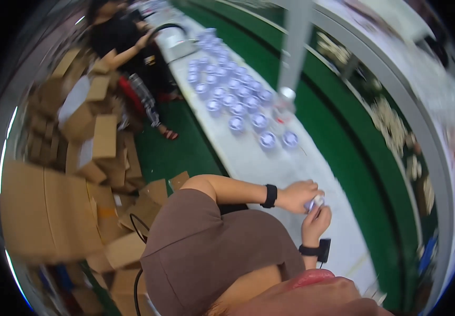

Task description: Cleaning small electronic components with a cloth and organizing them onto a tray.

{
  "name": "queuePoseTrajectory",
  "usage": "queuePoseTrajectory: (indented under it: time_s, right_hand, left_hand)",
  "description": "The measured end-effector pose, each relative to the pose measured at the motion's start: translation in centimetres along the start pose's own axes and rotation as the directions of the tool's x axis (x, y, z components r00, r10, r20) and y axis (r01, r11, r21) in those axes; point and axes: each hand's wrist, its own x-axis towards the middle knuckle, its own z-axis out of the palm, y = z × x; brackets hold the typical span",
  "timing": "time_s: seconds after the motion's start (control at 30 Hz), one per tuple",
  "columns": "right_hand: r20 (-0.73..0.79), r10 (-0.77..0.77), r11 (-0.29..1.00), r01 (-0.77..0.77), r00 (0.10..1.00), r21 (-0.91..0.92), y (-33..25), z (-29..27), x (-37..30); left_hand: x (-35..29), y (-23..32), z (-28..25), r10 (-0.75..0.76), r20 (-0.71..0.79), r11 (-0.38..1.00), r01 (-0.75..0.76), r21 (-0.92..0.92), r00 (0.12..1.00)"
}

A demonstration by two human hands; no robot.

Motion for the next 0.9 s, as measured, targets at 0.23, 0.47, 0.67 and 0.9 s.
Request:
queuePoseTrajectory:
  time_s: [0.23,0.47,0.67,0.9]
  right_hand:
    - [0.205,0.311,0.825,-0.371,0.928,0.428,-1.2,3.6,3.7]
    - [0.284,0.39,0.593,-0.475,0.876,0.65,-4.1,4.2,4.1]
    - [-0.004,-0.32,0.944,0.319,0.947,0.09,-10.1,5.9,4.2]
    - [0.297,0.388,0.669,-0.489,0.872,0.56,-6.7,7.7,0.4]
  left_hand:
    - [-3.8,-0.3,-5.9,-0.176,-0.156,0.983,0.181,0.021,0.972]
    - [-6.8,-2.7,-7.9,-0.549,-0.21,0.805,0.445,-0.392,0.809]
    - [-7.1,-2.2,-8.9,-0.552,-0.066,0.814,0.519,-0.262,0.831]
    - [-7.0,-1.6,-8.8,-0.496,-0.019,0.807,0.452,-0.379,0.868]
